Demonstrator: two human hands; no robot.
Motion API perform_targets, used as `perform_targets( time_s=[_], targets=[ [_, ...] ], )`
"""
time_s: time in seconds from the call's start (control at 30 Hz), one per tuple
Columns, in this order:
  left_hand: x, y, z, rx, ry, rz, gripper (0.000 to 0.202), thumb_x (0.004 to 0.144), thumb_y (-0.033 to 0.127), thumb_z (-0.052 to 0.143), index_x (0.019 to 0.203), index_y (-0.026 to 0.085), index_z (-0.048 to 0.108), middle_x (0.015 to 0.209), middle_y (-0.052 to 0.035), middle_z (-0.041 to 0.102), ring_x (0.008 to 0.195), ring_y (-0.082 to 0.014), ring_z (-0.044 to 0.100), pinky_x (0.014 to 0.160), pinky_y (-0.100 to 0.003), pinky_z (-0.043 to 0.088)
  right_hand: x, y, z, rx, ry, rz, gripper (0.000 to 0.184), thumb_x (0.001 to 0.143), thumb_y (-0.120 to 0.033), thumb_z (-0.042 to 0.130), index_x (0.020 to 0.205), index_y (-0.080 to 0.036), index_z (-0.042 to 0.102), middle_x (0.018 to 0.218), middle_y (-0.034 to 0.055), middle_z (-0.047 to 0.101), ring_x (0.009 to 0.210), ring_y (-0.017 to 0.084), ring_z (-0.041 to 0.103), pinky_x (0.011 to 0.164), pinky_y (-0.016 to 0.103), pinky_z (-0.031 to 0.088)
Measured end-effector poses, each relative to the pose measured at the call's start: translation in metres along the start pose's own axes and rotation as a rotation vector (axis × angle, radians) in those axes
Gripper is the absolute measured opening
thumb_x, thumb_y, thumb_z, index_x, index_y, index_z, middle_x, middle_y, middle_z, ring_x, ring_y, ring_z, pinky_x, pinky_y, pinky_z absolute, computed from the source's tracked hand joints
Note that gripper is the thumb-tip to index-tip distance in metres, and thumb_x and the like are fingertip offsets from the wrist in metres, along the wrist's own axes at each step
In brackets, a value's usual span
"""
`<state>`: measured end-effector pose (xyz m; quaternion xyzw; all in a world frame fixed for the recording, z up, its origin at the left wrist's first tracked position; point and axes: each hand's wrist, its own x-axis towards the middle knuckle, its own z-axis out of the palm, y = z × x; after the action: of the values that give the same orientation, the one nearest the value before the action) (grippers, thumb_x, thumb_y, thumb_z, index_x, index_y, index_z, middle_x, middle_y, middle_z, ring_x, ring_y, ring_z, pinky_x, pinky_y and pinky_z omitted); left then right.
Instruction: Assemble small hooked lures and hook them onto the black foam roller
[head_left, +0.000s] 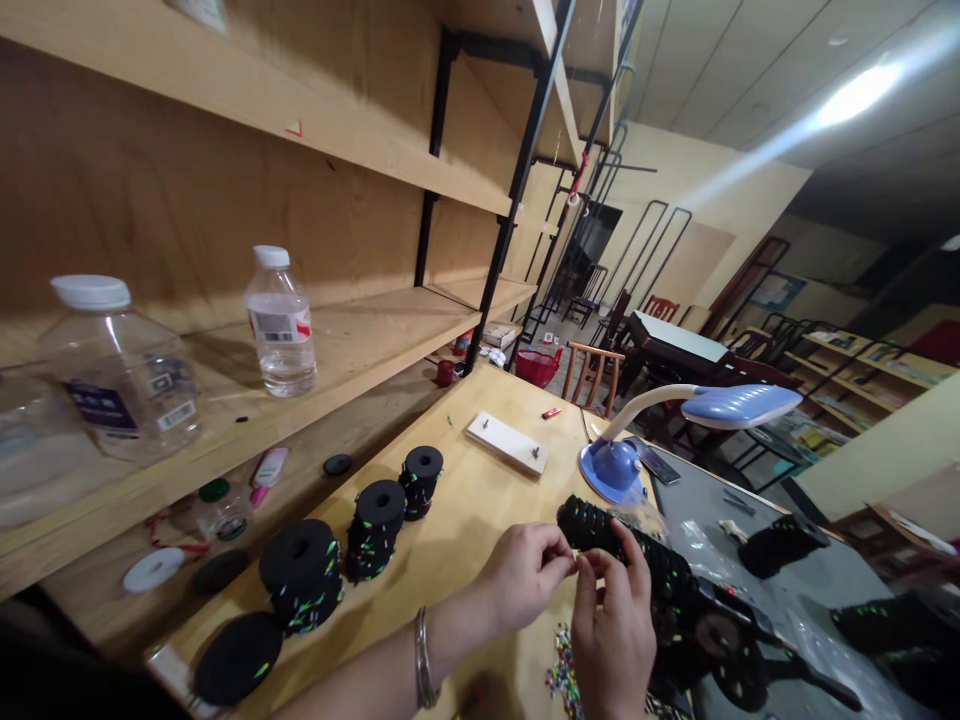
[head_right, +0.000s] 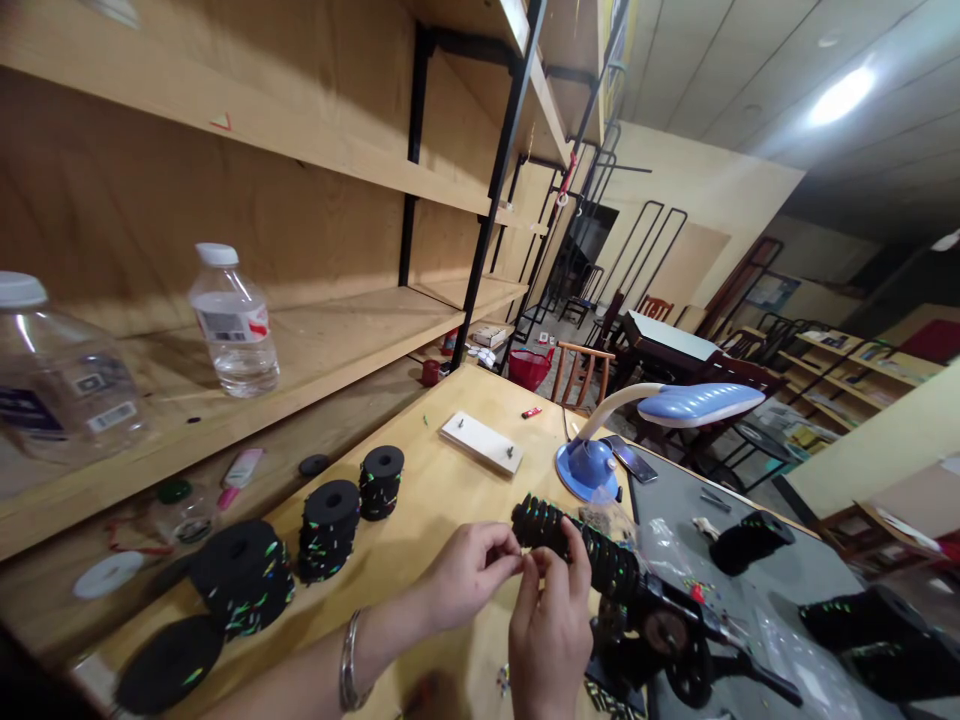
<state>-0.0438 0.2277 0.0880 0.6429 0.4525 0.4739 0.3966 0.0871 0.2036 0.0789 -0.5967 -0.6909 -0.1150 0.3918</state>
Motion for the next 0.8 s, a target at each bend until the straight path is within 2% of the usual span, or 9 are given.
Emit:
perform_targets(
  time_s=[0.3,0.5,0.8],
  targets=[
    [0.000,-0.001,0.000,0.001,0.006,0.008,0.014,0.078,0.021,0.059,0.070,0.016,0.068,0.064,-0.0004,0.063,0.057,-0.0120,0.050,0.054,-0.022,0.035,0.000,-0.003,0.000,-0.025,0.003,0.020,0.035,0.097,-0.040,0.038,0.087,-0.019,0.064,0.136,0.0161,0.052,0.079,0.020,0.069,0.047,0.025,0.046],
    [0.000,-0.001,-0.001,-0.009,-0.003,0.010,0.015,0.078,0.023,0.058,0.071,0.016,0.068,0.064,-0.0006,0.063,0.057,-0.0123,0.050,0.054,-0.022,0.034,-0.001,-0.007,-0.001,-0.065,0.018,0.027,0.038,0.097,-0.042,0.036,0.088,-0.019,0.065,0.135,0.0153,0.054,0.085,0.021,0.069,0.045,0.024,0.044],
    [-0.001,0.001,-0.001,0.017,0.016,0.025,0.014,0.077,0.020,0.057,0.067,0.016,0.066,0.062,-0.0003,0.061,0.056,-0.0117,0.048,0.053,-0.022,0.034,0.002,-0.013,-0.004,-0.084,0.001,0.062,0.037,0.096,-0.039,0.039,0.090,-0.019,0.069,0.134,0.0140,0.056,0.070,0.017,0.070,0.042,0.023,0.042]
  ],
)
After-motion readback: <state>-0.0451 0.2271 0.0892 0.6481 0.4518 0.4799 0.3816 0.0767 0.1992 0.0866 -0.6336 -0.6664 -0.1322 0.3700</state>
